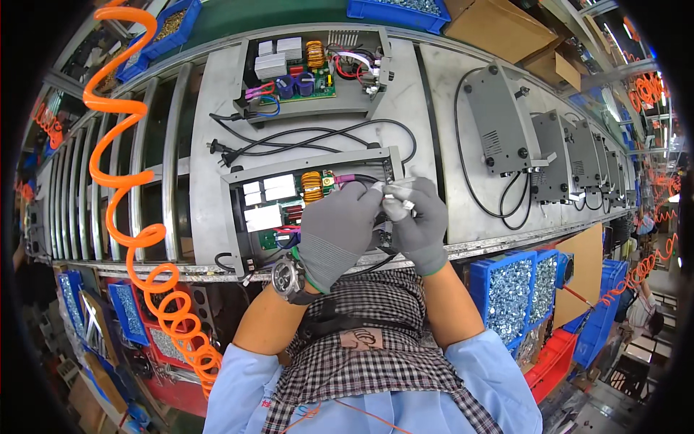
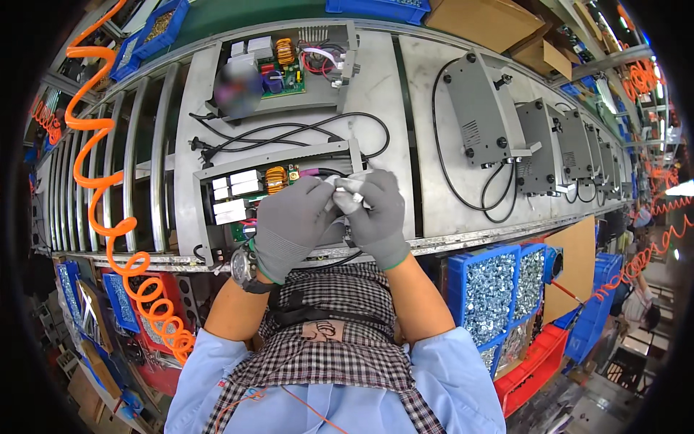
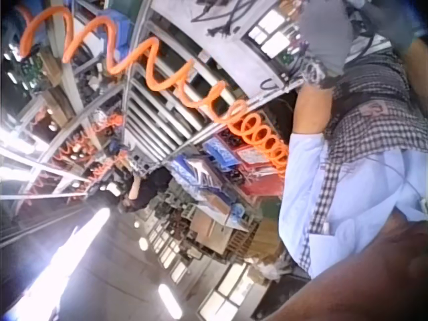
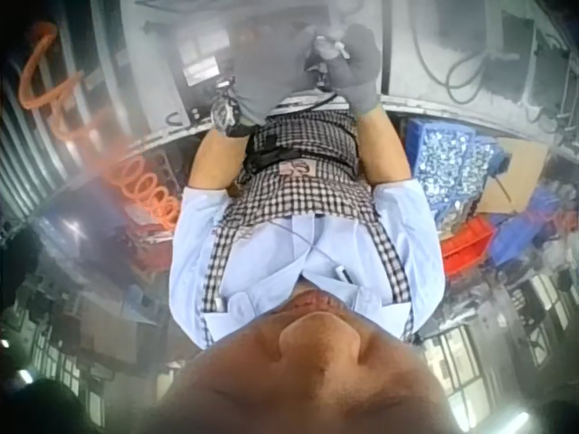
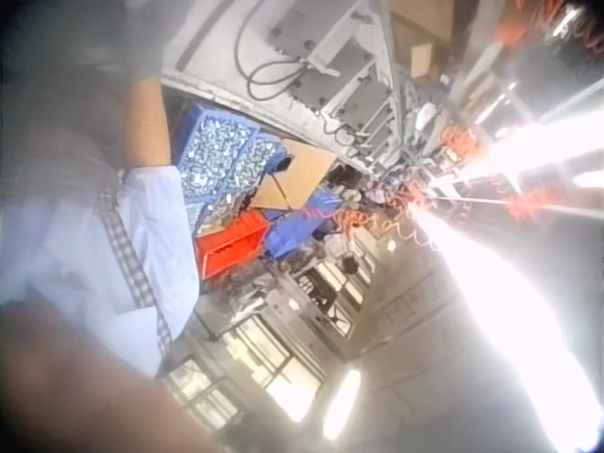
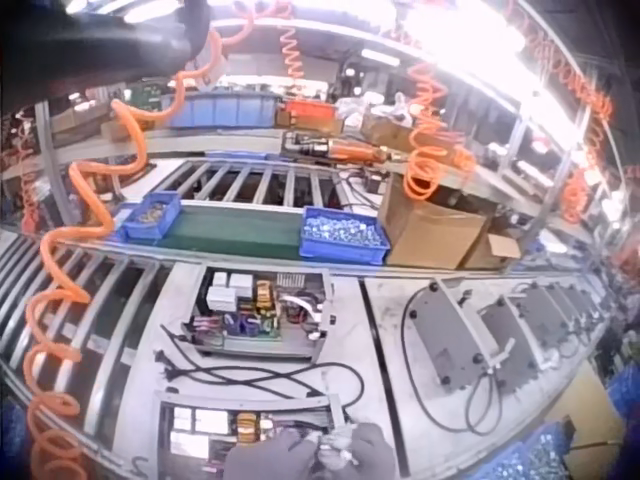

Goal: The person uses a pneumatic screwdriver to fasten screws into a metal chassis, then opens the unit to connect and organize internal wires and connectors. The person handles screws, a screwdriver, and various cables while working at a factory assembly station.

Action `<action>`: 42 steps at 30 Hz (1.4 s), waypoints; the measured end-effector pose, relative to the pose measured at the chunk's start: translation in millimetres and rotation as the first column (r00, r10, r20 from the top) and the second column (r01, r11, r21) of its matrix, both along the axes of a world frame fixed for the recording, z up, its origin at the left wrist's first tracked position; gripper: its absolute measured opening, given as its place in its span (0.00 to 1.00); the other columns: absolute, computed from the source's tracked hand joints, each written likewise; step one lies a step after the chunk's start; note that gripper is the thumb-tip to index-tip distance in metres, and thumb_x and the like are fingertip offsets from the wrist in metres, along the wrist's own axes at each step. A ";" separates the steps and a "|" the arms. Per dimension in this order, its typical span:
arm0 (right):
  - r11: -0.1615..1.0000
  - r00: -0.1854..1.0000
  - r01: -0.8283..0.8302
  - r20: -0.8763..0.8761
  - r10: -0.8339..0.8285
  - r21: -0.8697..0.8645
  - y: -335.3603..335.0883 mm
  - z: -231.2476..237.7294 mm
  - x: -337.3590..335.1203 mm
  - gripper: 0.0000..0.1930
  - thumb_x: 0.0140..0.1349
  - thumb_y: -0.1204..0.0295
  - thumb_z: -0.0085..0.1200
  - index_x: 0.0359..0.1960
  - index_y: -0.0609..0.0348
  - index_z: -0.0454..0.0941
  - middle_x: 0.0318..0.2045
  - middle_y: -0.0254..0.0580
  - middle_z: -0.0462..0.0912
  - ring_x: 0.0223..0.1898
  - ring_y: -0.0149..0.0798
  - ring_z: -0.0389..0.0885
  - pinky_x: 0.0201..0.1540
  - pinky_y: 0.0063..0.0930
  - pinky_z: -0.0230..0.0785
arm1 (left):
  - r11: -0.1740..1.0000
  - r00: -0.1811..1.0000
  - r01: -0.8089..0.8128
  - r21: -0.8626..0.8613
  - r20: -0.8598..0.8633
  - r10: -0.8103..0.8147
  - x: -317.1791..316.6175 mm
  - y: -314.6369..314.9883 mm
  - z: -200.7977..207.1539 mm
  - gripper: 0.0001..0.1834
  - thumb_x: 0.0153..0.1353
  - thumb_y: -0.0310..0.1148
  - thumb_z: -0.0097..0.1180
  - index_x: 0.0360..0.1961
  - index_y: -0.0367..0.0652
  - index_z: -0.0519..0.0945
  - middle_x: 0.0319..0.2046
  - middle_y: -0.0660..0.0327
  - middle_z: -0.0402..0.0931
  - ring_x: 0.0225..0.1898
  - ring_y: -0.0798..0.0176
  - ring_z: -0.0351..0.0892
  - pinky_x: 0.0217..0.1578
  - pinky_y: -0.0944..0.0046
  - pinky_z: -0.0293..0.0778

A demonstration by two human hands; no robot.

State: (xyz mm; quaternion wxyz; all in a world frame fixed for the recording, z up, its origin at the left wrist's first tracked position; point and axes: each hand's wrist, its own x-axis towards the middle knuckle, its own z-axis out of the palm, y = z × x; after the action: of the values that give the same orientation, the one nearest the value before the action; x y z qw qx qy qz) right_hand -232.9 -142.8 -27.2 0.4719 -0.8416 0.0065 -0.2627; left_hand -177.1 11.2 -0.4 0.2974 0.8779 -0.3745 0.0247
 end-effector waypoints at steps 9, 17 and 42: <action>0.982 0.981 0.045 -0.196 -0.009 0.184 -19.9 19.9 28.8 0.10 0.56 0.65 0.60 0.30 0.60 0.82 0.22 0.34 0.77 0.28 0.27 0.72 0.36 0.26 0.64 | 0.990 0.998 -0.040 -0.138 -0.046 0.034 -9.7 3.7 -15.9 0.15 0.50 0.30 0.62 0.41 0.45 0.79 0.33 0.57 0.75 0.28 0.53 0.79 0.24 0.59 0.75; 0.858 0.940 0.138 -0.338 0.043 0.494 -11.5 -5.5 64.7 0.14 0.63 0.66 0.56 0.41 0.68 0.82 0.29 0.35 0.82 0.31 0.24 0.75 0.36 0.20 0.69 | 0.999 0.994 -0.024 -0.023 -0.107 0.021 -10.5 -7.1 -22.0 0.24 0.39 0.37 0.72 0.41 0.49 0.77 0.33 0.60 0.73 0.28 0.54 0.78 0.26 0.59 0.75; 0.988 0.976 0.024 -0.211 -0.056 -0.153 -14.6 8.1 -34.7 0.34 0.47 0.68 0.60 0.60 0.61 0.70 0.65 0.65 0.61 0.64 0.55 0.63 0.66 0.42 0.54 | 0.863 0.936 0.084 -0.498 -0.259 -0.240 17.6 -16.4 -17.7 0.18 0.60 0.24 0.49 0.52 0.33 0.75 0.37 0.53 0.79 0.35 0.66 0.80 0.39 0.65 0.76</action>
State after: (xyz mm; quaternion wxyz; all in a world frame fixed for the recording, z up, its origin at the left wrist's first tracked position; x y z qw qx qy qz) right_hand -267.6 -157.3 -19.1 0.3984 -0.8978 0.0547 -0.1796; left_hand -159.6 -5.2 -18.1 0.5618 0.7342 -0.3781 -0.0479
